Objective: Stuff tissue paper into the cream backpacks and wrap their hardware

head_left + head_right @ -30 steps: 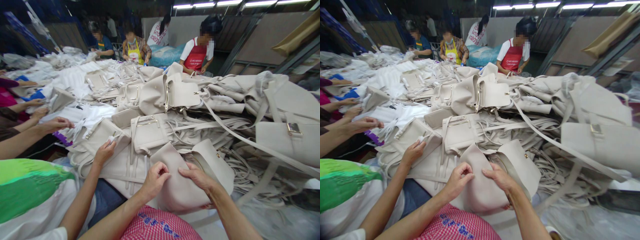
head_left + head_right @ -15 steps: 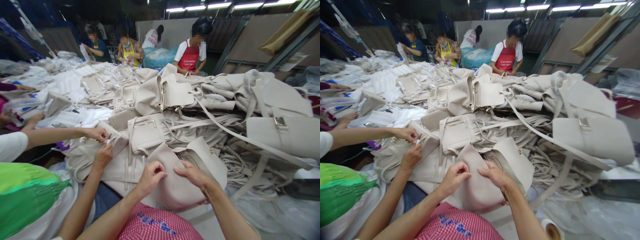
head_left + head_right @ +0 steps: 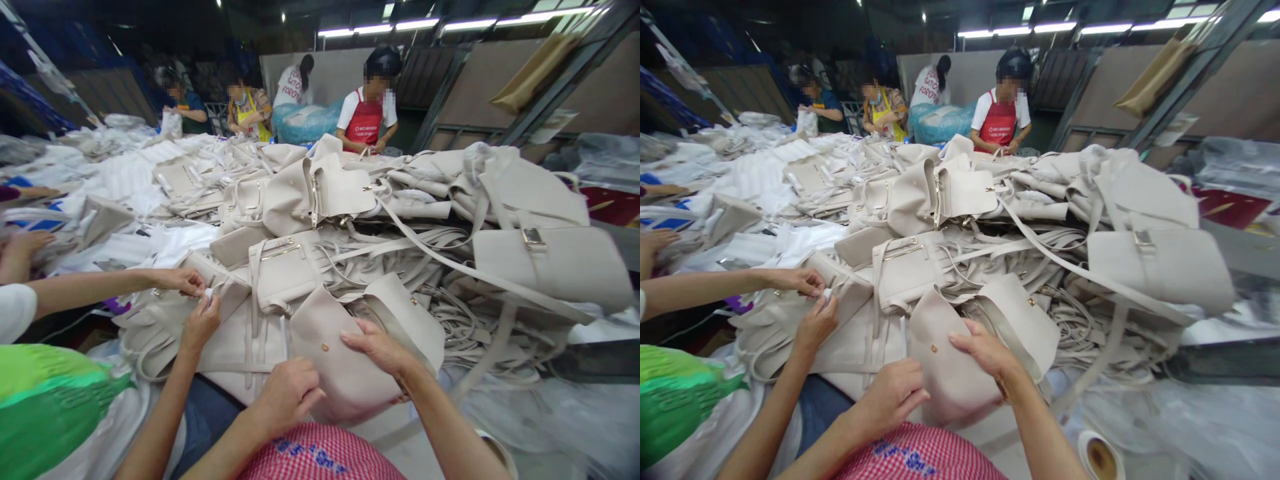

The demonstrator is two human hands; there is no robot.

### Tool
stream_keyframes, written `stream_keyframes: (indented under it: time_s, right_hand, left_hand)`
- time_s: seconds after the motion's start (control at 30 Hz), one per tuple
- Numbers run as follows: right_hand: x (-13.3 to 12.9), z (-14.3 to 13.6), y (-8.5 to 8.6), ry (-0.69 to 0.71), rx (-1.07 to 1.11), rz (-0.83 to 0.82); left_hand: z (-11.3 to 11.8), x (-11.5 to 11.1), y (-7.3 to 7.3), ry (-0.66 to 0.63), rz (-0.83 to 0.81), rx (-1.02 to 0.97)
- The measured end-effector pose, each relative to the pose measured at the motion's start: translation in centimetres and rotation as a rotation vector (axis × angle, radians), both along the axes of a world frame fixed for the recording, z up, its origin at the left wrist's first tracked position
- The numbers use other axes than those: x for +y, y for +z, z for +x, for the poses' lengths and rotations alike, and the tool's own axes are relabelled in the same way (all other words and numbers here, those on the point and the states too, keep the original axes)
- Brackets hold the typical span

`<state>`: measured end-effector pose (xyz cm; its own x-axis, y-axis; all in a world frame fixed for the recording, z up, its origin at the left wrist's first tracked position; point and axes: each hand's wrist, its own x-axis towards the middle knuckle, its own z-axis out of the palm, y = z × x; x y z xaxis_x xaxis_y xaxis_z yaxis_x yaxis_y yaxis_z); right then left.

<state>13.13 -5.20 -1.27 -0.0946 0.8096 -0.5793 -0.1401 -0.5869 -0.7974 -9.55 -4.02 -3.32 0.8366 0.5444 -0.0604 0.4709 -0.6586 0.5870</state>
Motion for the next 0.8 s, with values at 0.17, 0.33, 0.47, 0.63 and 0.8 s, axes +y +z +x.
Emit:
stream_keyframes:
  time_s: [0.17,0.33,0.47,0.63,0.8]
  right_hand:
    - [-0.6,-2.9,0.9,0.093,-0.625,0.365]
    - [-1.8,-5.1,1.1,0.098,-0.812,0.524]
    - [-4.9,-3.9,1.2,-0.043,-0.837,0.573]
    - [-11.4,-0.3,-1.4,-0.547,-0.607,0.347]
    - [-13.4,1.9,-5.5,-0.877,-0.358,0.131]
  left_hand:
    - [1.6,1.5,3.5,0.041,0.185,-0.355]
    - [4.9,3.2,6.3,-0.118,0.243,-0.363]
    - [5.8,4.1,6.0,-0.173,0.236,-0.166]
    - [5.0,4.8,4.7,-0.167,0.296,-0.08]
    - [5.0,5.0,4.3,-0.167,0.316,-0.107]
